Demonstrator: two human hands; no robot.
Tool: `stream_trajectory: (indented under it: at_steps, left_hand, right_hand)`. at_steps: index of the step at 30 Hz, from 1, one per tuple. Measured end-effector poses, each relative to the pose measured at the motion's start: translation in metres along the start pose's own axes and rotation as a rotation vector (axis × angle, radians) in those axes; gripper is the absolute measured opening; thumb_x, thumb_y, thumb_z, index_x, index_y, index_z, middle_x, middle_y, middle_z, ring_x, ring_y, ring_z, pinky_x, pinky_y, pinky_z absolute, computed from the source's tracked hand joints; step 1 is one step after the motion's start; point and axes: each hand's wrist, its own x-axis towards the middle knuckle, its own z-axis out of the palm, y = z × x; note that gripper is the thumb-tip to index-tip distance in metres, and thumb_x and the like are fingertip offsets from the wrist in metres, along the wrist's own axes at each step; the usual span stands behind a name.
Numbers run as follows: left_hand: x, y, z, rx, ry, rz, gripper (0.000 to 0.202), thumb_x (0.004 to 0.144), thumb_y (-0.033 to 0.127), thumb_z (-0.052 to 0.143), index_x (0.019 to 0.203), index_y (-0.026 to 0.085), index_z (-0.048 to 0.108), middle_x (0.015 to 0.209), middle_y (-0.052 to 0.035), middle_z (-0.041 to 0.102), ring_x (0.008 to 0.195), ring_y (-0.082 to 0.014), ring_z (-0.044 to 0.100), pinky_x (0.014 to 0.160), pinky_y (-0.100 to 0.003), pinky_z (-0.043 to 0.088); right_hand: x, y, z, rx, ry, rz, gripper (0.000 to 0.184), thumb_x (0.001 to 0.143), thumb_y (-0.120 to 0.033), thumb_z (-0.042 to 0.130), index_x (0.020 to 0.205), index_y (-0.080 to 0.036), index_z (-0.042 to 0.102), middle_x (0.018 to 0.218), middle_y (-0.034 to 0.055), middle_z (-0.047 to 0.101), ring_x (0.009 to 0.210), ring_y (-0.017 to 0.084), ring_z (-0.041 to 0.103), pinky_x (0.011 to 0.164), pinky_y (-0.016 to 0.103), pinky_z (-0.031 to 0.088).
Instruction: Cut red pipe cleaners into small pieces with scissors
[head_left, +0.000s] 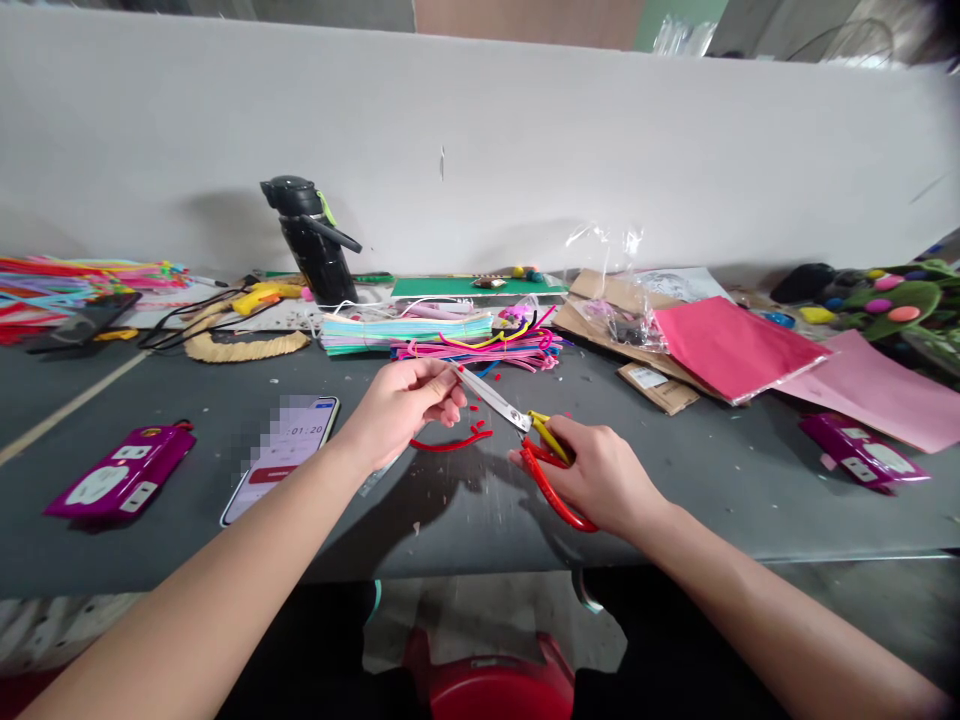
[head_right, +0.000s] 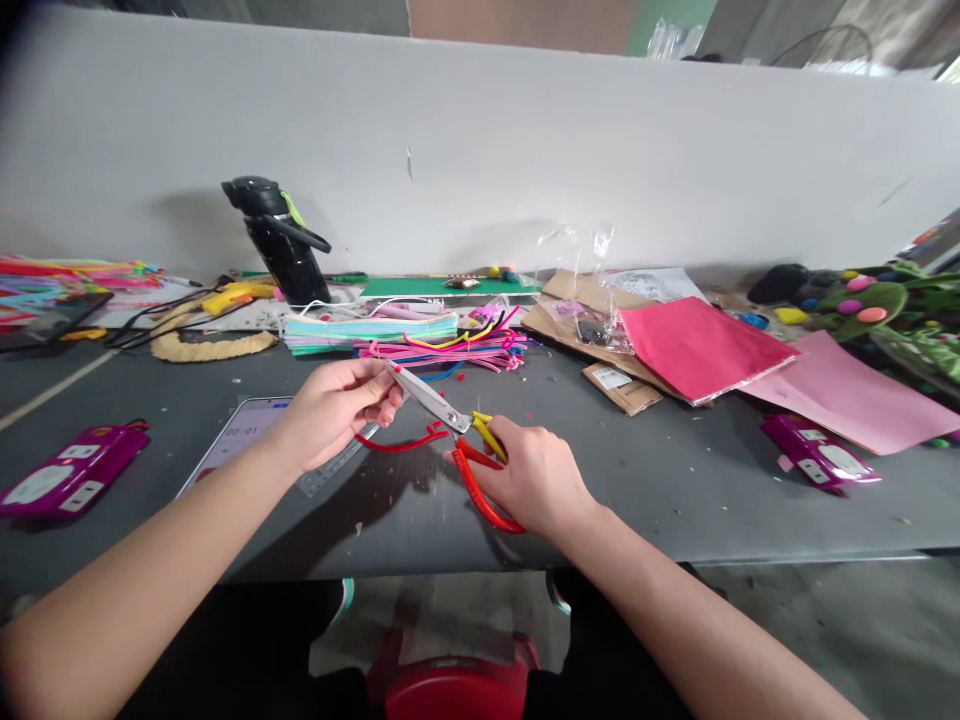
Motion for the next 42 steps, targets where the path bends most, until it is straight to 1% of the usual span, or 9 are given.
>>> stream_trajectory:
  at_steps: [6,12,16,19,22,25,31,36,42]
  left_hand:
    - [-0.0003,-0.0012,-0.0009,0.055,-0.003,0.024,0.017,0.086,0.029,0.065,0.085,0.012,0.061,0.075,-0.0039,0.062,0.06,-0.0101,0.057,0.056,-0.023,0.047]
    - [-0.0012,-0.0046,0.0004,0.157,0.029,0.098,0.023,0.087,0.037,0.063,0.088,0.014,0.062,0.076,-0.0033,0.063,0.061,-0.0105,0.057,0.057,-0.024,0.046]
    - [-0.001,-0.0063,-0.0005,0.169,0.023,0.126,0.024,0.089,0.038,0.06,0.09,0.014,0.063,0.082,-0.0045,0.064,0.066,-0.0123,0.059,0.063,-0.027,0.049]
    - [-0.0013,-0.0073,-0.0022,0.138,0.003,0.104,0.021,0.088,0.034,0.062,0.097,0.015,0.063,0.089,-0.0058,0.065,0.072,-0.0144,0.062,0.069,-0.029,0.05]
    - [-0.0024,-0.0069,-0.0024,0.111,-0.009,0.091,0.022,0.086,0.032,0.065,0.102,0.016,0.063,0.091,-0.0054,0.066,0.075,-0.0156,0.063,0.07,-0.03,0.051]
    - [-0.0036,-0.0041,-0.0003,0.15,0.009,0.102,0.022,0.085,0.035,0.066,0.097,0.017,0.063,0.087,-0.0045,0.066,0.073,-0.0158,0.063,0.068,-0.03,0.05]
    - [-0.0031,0.0014,0.0036,0.25,0.052,0.11,0.026,0.085,0.042,0.064,0.089,0.016,0.063,0.079,-0.0028,0.064,0.067,-0.0138,0.059,0.061,-0.026,0.047]
    - [-0.0029,0.0015,0.0037,0.26,0.044,0.127,0.025,0.086,0.041,0.061,0.086,0.016,0.062,0.078,-0.0027,0.062,0.065,-0.0137,0.057,0.059,-0.026,0.046]
    - [-0.0037,0.0015,0.0046,0.245,0.056,0.133,0.025,0.085,0.041,0.063,0.083,0.016,0.063,0.075,-0.0028,0.062,0.062,-0.0132,0.056,0.059,-0.026,0.045]
  right_hand:
    - [0.0002,0.0008,0.0,0.001,0.023,-0.006,0.046,0.082,-0.061,0.055,0.066,-0.022,0.038,0.054,-0.0046,0.043,0.05,0.012,0.023,0.05,0.025,0.019]
    - [0.0021,0.002,-0.0017,0.056,0.015,0.013,0.045,0.08,-0.057,0.06,0.063,-0.021,0.038,0.053,-0.0047,0.041,0.053,0.012,0.024,0.051,0.025,0.022]
    - [0.0024,0.002,-0.0033,0.174,-0.06,0.056,0.043,0.08,-0.052,0.062,0.062,-0.02,0.041,0.056,-0.0049,0.04,0.055,0.011,0.027,0.051,0.024,0.023]
    - [0.0026,0.0031,-0.0031,0.272,-0.116,0.071,0.041,0.081,-0.05,0.063,0.063,-0.019,0.043,0.058,-0.0057,0.036,0.057,0.011,0.027,0.05,0.024,0.023]
    - [0.0034,0.0049,-0.0015,0.35,-0.148,0.059,0.038,0.082,-0.048,0.062,0.065,-0.019,0.046,0.06,-0.0058,0.033,0.059,0.011,0.026,0.05,0.023,0.023]
    - [0.0045,0.0055,-0.0007,0.433,-0.191,0.051,0.038,0.082,-0.048,0.062,0.065,-0.019,0.046,0.063,-0.0054,0.031,0.06,0.011,0.025,0.05,0.024,0.022]
    - [0.0046,0.0042,-0.0022,0.559,-0.311,0.04,0.044,0.083,-0.051,0.061,0.063,-0.02,0.036,0.063,-0.0052,0.025,0.059,0.011,0.022,0.048,0.025,0.018]
    - [0.0027,0.0034,0.0002,0.565,-0.325,0.038,0.046,0.084,-0.054,0.06,0.065,-0.02,0.036,0.064,-0.0051,0.025,0.06,0.011,0.022,0.049,0.024,0.019]
    - [0.0005,-0.0038,-0.0016,0.597,-0.351,0.03,0.045,0.085,-0.056,0.057,0.067,-0.02,0.039,0.064,-0.0056,0.028,0.059,0.01,0.025,0.05,0.024,0.022]
